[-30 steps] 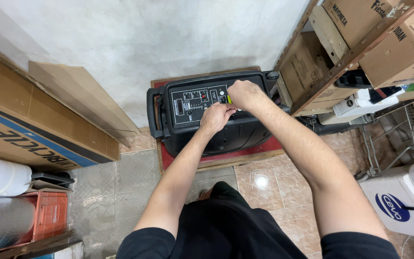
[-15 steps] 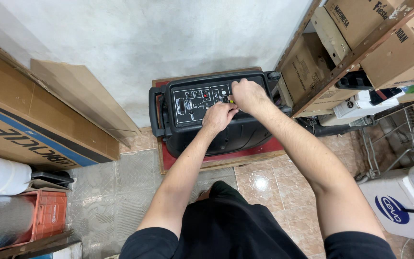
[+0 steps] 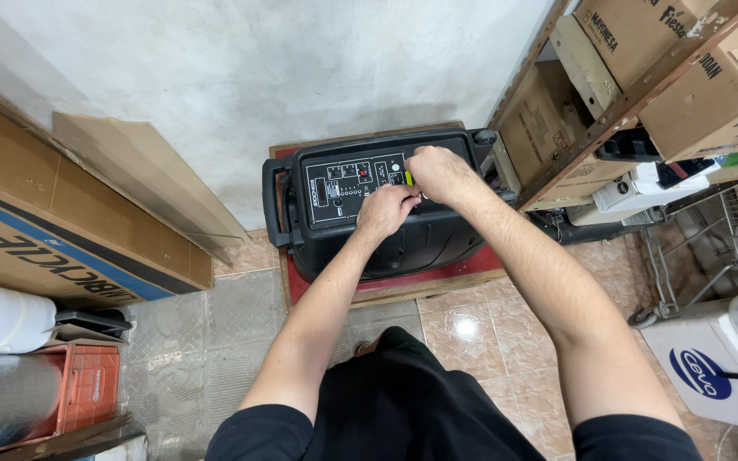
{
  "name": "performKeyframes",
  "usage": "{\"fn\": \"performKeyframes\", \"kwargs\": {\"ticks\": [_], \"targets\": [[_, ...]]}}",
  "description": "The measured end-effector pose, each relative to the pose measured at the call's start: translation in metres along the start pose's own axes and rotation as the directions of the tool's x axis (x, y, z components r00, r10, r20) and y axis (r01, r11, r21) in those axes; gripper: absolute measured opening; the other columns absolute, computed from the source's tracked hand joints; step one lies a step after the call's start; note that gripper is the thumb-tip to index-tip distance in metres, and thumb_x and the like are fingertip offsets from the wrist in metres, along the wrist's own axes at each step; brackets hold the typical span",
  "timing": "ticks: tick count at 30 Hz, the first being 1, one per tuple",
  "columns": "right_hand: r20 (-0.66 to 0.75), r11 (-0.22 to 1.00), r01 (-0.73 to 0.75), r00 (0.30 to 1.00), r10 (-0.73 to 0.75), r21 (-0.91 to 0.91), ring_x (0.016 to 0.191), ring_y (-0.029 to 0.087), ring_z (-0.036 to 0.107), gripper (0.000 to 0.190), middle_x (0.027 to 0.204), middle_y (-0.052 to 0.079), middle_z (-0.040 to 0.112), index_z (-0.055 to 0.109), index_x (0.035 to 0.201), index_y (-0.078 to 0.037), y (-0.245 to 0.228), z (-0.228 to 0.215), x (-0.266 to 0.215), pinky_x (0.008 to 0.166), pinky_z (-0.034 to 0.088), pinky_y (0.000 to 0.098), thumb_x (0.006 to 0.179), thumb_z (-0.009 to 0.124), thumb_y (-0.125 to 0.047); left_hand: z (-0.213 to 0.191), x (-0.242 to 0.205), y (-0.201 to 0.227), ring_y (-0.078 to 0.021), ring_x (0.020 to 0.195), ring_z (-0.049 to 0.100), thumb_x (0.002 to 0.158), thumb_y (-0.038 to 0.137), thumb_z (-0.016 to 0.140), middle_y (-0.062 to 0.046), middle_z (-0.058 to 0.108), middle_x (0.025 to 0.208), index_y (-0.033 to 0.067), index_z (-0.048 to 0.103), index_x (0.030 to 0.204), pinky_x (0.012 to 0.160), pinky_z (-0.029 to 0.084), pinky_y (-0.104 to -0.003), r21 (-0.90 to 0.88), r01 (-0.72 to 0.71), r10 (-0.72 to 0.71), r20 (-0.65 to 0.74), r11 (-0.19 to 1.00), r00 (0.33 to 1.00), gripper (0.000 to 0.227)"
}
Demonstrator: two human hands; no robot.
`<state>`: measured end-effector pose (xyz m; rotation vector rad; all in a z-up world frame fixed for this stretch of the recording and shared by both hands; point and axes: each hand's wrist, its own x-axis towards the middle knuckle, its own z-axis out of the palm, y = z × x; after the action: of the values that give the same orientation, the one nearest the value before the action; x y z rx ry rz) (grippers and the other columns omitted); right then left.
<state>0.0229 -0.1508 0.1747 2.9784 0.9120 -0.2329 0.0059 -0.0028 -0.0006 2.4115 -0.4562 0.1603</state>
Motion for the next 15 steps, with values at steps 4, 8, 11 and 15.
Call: {"fn": "performKeyframes", "kwargs": {"ticks": [4, 8, 11, 15], "targets": [[-0.027, 0.998, 0.057, 0.998, -0.057, 0.006, 0.104, 0.045, 0.083, 0.02, 0.104, 0.021, 0.081, 0.086, 0.103, 0.002, -0.004, 0.002, -0.002, 0.088, 0.071, 0.0521, 0.092, 0.09, -0.014, 0.003, -0.001, -0.002, -0.0211, 0.123, 0.076, 0.11, 0.047, 0.069, 0.006, 0.085, 0.118, 0.0303, 0.081, 0.125, 0.107, 0.064, -0.043, -0.027, -0.008, 0.007, -0.013, 1.0, 1.0, 0.025], [0.005, 0.996, -0.035, 0.999, 0.035, 0.083, 0.112, 0.048, 0.08, 0.031, 0.113, 0.024, 0.077, 0.08, 0.119, 0.003, -0.001, -0.005, -0.013, 0.093, 0.07, 0.057, 0.098, 0.084, -0.019, 0.008, -0.003, -0.002, -0.0228, 0.121, 0.076, 0.111, 0.048, 0.066, 0.003, 0.085, 0.116, 0.0299, 0.081, 0.122, 0.106, 0.065, -0.045, 0.016, -0.019, 0.019, -0.021, 1.0, 1.0, 0.026], [0.019, 0.979, -0.163, 0.987, 0.161, 0.124, 0.116, 0.053, 0.079, 0.051, 0.119, 0.032, 0.077, 0.072, 0.132, 0.006, 0.002, -0.016, -0.018, 0.096, 0.067, 0.0627, 0.106, 0.075, -0.038, 0.009, 0.0, -0.006, -0.0227, 0.122, 0.077, 0.112, 0.048, 0.065, 0.004, 0.084, 0.117, 0.0306, 0.081, 0.123, 0.106, 0.064, -0.044, 0.013, -0.024, 0.025, -0.024, 1.0, 0.999, 0.026], [0.017, 0.965, -0.238, 0.971, 0.238, 0.109, 0.113, 0.054, 0.08, 0.059, 0.113, 0.034, 0.081, 0.074, 0.129, 0.004, 0.004, -0.015, -0.021, 0.092, 0.066, 0.0636, 0.115, 0.064, -0.052, 0.014, 0.002, -0.008, -0.0214, 0.125, 0.076, 0.112, 0.048, 0.066, 0.006, 0.084, 0.122, 0.0336, 0.08, 0.125, 0.107, 0.064, -0.043, -0.003, -0.028, 0.028, -0.021, 1.0, 0.999, 0.024]]}}
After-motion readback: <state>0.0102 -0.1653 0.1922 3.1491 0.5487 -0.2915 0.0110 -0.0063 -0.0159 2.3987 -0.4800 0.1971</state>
